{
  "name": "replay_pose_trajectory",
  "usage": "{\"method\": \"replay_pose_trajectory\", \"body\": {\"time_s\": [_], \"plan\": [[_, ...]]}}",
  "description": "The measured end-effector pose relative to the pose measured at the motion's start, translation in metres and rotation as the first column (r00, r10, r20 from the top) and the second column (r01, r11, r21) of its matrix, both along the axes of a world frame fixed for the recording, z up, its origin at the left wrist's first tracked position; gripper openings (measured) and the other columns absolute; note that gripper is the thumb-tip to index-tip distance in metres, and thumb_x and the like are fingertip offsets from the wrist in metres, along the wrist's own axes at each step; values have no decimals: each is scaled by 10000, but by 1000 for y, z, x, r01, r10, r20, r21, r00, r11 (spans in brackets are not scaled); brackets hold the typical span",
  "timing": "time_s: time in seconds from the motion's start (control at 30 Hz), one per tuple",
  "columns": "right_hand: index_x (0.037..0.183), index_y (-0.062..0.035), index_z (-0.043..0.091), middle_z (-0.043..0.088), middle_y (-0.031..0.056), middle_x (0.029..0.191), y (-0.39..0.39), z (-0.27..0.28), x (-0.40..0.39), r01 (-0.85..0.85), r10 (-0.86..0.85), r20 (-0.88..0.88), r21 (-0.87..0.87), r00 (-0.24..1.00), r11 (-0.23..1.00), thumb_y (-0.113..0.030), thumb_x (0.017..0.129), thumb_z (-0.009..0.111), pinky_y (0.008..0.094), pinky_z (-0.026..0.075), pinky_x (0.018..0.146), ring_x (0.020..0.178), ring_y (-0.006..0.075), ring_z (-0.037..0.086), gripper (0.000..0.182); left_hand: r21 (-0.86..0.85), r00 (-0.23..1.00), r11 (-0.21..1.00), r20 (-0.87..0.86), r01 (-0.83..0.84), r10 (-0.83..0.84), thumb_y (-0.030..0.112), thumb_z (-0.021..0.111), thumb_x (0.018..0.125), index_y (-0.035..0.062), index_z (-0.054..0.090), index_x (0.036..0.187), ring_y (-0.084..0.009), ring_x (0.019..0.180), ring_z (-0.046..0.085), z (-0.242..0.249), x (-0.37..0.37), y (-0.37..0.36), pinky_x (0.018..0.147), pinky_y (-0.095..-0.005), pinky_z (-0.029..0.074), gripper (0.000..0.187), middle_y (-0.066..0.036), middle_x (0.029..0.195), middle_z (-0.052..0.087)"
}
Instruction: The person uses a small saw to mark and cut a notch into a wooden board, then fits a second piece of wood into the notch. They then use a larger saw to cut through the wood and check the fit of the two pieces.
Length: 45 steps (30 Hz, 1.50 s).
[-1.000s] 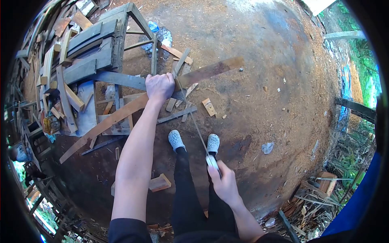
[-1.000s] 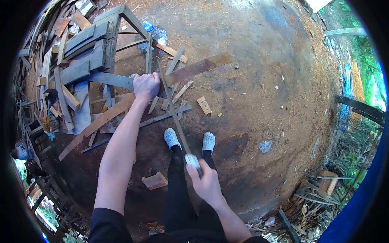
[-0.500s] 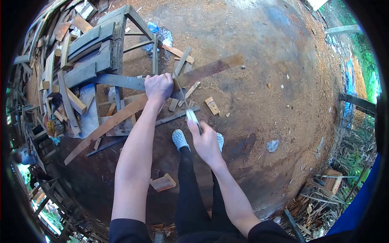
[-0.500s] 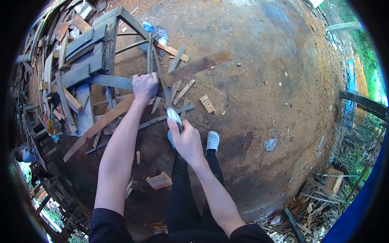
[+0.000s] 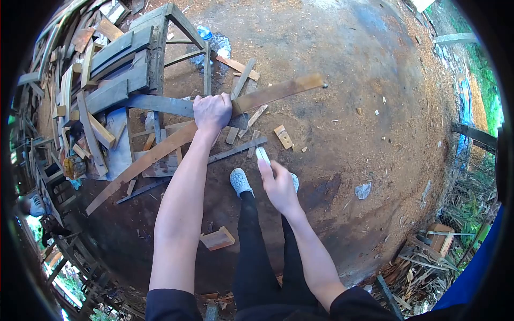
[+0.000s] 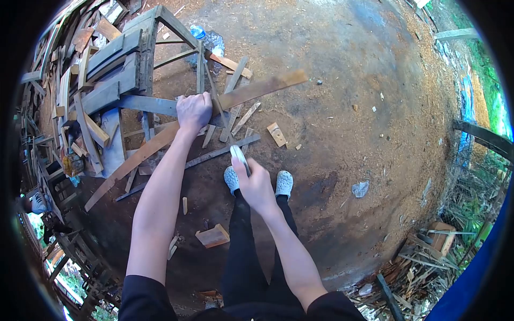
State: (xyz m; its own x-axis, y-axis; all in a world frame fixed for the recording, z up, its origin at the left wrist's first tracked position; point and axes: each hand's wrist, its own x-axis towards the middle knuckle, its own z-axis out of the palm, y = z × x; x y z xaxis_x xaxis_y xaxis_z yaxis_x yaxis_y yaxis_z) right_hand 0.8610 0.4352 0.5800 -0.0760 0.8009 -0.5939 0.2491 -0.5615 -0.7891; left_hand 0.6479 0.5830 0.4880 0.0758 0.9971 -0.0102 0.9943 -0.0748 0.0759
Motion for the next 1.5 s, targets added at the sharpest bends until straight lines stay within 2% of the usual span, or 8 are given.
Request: {"method": "replay_pose_trajectory", "body": {"time_s": [0.1,0.23,0.3,0.73,1.07,1.2,1.3,1.5], "plan": [[804,-4,568,481,12,617,9,-11,-8,5,-4,24,-24,1000,1000,-464,1052,562,302,392,552,611,80,469,522,-57,998,997,2,-57,57,235,407,964,96,698,646,-333,678,700,3,1,0,756,-446,438,453,-156,720,719],[820,42,589,557,182,600,6,9,-12,35,-35,45,4,998,999,-505,1012,593,409,449,578,572,213,562,580,-79,998,995,5,-55,56,246,386,970,78,719,667,-340,697,706,3,0,0,768,-443,440,481,-168,736,722],[810,-1,553,474,19,609,-12,32,-3,25,-26,55,24,998,999,-398,1049,582,303,389,559,615,78,452,464,-56,999,998,-8,-37,36,246,381,971,76,724,673,-340,703,708,0,-3,3,770,-442,440,486,-169,740,723],[954,-46,553,451,-53,637,-91,-13,84,483,-476,-95,88,875,871,-453,1066,548,201,282,461,509,14,388,423,-146,957,973,207,-178,206,359,450,1031,63,708,850,-333,851,678,23,7,-2,864,-433,437,432,-172,861,724],[914,-56,526,408,-45,595,-7,-67,129,668,-668,-49,-23,742,744,-419,1095,497,215,287,422,450,35,340,407,393,970,906,232,-158,69,291,647,1006,66,672,795,-239,801,652,33,16,-25,889,-409,455,309,-64,763,650],[887,-22,575,530,22,629,44,-171,182,437,-436,237,51,868,898,-453,1048,580,324,411,513,545,119,508,460,310,924,918,363,-245,124,194,646,1016,21,566,693,-248,612,561,10,25,-4,634,-391,431,375,-104,643,530],[1038,-37,627,702,282,845,109,-246,201,92,-99,653,45,751,995,-593,976,586,553,501,732,859,526,665,561,190,850,914,471,-358,235,190,609,1050,-22,460,685,-245,526,376,17,42,29,534,-398,313,449,-121,606,405],[1186,29,539,653,279,1138,206,-468,222,-311,180,787,16,591,950,-493,965,622,530,480,879,1056,433,633,573,152,818,855,412,-496,402,210,543,1088,-27,475,681,-104,573,373,15,70,54,535,-329,291,476,-31,607,396]]}}
